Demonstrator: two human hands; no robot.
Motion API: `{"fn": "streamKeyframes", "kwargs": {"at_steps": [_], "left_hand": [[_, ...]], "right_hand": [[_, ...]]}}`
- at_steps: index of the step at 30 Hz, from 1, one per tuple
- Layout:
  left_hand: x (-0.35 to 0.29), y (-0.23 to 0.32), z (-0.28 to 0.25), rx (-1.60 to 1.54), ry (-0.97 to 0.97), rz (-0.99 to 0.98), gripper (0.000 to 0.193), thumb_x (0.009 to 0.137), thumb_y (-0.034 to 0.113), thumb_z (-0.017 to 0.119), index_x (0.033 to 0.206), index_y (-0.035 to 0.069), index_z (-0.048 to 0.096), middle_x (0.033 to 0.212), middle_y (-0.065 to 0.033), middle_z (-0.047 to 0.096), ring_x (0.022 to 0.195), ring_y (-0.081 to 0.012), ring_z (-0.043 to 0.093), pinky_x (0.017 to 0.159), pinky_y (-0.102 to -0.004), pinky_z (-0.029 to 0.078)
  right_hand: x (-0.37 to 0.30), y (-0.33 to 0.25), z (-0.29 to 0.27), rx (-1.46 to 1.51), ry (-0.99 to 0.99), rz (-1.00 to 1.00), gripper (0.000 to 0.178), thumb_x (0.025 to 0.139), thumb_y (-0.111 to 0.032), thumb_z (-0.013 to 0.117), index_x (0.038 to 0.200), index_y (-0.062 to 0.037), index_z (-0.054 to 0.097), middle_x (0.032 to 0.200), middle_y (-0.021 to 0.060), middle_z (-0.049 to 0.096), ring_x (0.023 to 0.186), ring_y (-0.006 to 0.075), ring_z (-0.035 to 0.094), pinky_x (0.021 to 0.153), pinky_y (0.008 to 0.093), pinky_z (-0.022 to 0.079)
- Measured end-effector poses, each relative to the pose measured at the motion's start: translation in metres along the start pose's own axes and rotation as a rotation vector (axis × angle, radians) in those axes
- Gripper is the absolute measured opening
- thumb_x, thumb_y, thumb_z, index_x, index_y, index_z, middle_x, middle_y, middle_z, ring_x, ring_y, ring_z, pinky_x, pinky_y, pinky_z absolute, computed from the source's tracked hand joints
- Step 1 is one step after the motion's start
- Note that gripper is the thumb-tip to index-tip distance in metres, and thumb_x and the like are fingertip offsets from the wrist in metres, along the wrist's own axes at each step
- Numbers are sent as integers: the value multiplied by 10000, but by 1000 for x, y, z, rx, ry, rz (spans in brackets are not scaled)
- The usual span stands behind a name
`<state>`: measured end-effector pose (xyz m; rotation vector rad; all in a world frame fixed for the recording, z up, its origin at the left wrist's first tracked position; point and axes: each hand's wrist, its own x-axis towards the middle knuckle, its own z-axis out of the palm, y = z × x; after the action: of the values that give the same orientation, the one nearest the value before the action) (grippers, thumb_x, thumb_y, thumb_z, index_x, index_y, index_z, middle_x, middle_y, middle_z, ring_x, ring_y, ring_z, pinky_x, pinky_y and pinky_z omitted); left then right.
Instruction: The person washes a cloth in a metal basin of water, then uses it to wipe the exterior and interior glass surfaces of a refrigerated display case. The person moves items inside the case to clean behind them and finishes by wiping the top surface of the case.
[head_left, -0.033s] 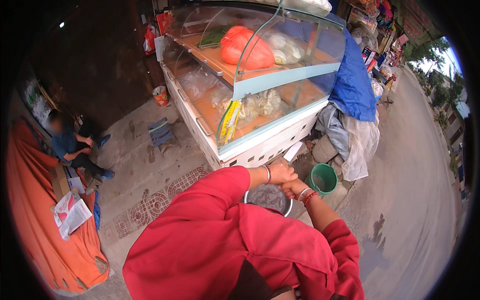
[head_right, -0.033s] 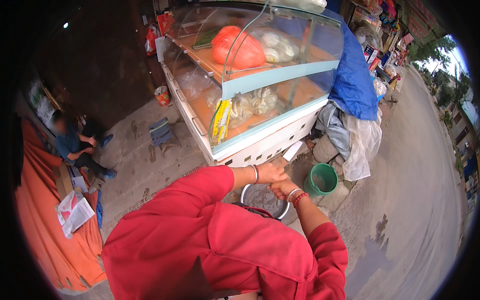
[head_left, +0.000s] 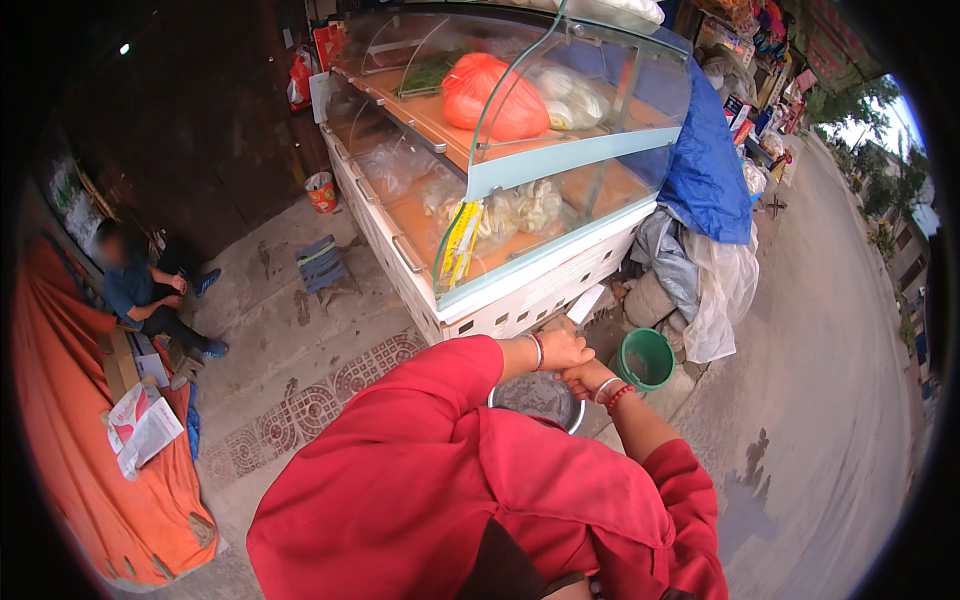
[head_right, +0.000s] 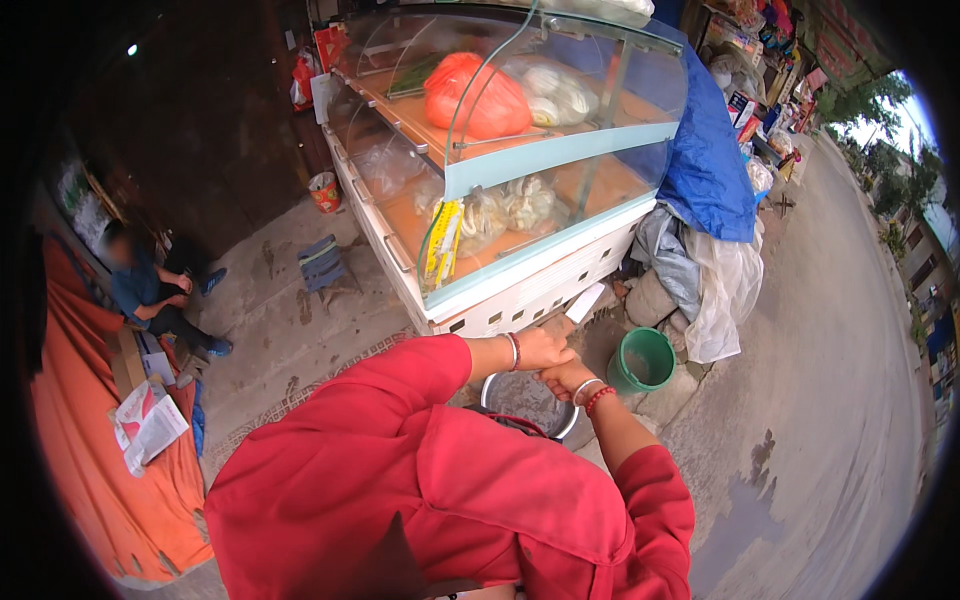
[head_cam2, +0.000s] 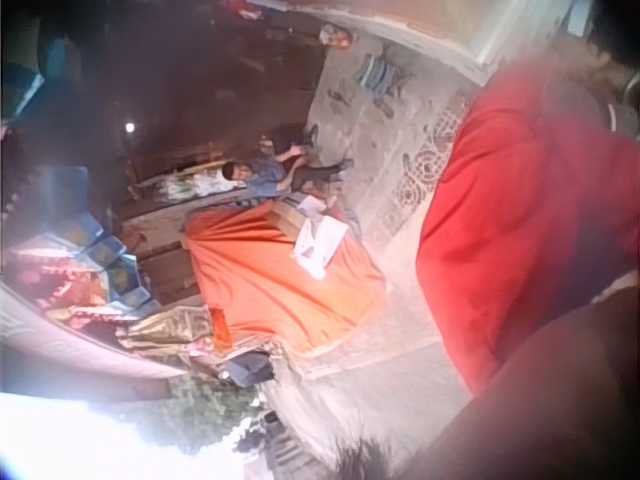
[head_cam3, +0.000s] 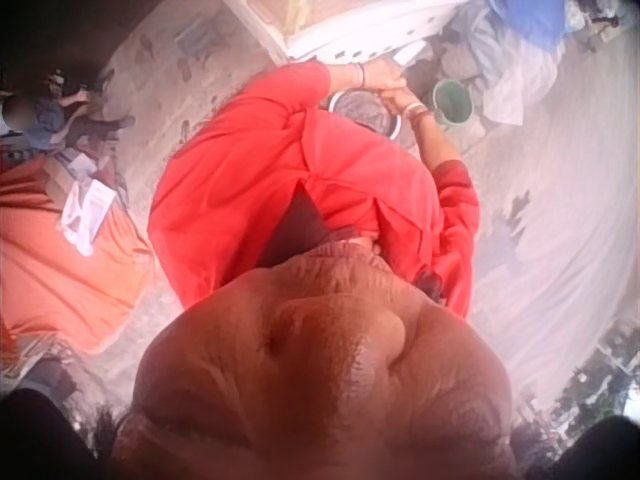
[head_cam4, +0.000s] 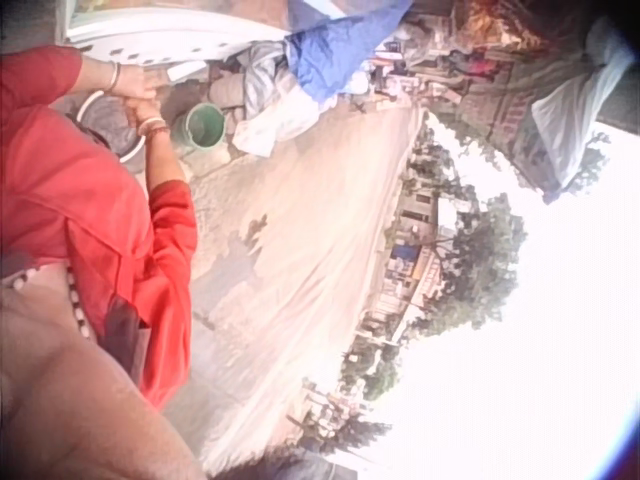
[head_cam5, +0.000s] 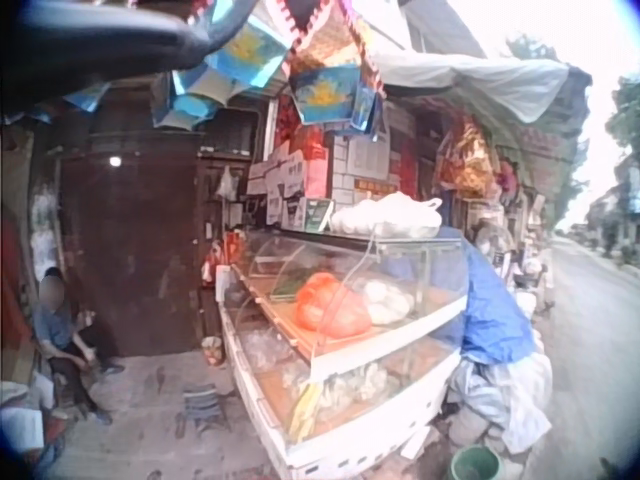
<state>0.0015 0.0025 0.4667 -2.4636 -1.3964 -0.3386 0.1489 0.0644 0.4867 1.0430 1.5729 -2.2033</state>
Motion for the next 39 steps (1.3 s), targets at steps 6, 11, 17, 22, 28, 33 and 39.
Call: {"fn": "streamKeyframes", "kwargs": {"at_steps": [6,11,17,22,28,33,39], "left_hand": [[2,23,36,-204,-326,-304,197,798,196,584,897,33,632,792,-179,690,729,-298,693,618,-413,540],[-11,32,43,-402,-414,-498,247,773,157,579,971,41,670,882,-197,688,850,-351,672,774,-434,519],[-12,28,57,-682,-377,-739,227,730,142,568,847,13,715,917,-249,668,907,-384,655,770,-431,520],[-14,29,65,-837,-290,-826,203,676,137,623,788,-16,695,789,-227,669,756,-326,665,663,-398,513],[6,32,30,-1414,-378,-1082,194,702,135,667,843,10,615,586,-41,531,463,-129,468,401,-278,344],[10,18,28,-1587,-359,-1155,180,745,165,683,721,73,530,596,4,498,435,-68,390,371,-236,264],[12,16,33,-1490,-295,-1207,171,772,159,690,809,60,555,603,4,504,434,-74,420,364,-237,290]], "right_hand": [[48,41,-13,-1326,484,-475,286,789,-271,660,880,0,658,841,219,667,832,361,660,726,427,518],[34,42,3,-1205,632,-112,306,815,-297,566,960,-55,685,969,207,680,949,353,655,809,440,524],[32,31,0,-1551,642,-265,217,833,-211,520,915,-95,683,882,158,703,799,314,693,739,420,536],[29,31,-7,-1656,658,-517,171,803,-213,556,868,-76,636,762,144,684,711,311,685,625,418,537],[36,41,-44,-1668,764,-726,198,764,-232,617,867,-80,543,724,114,643,682,302,665,574,415,514],[26,28,-39,-1460,870,-862,228,739,-192,645,893,-76,524,751,125,595,718,318,651,590,423,512],[33,37,-56,-358,685,-623,521,725,52,644,1209,-76,500,1044,125,632,841,289,661,659,361,574]]}}
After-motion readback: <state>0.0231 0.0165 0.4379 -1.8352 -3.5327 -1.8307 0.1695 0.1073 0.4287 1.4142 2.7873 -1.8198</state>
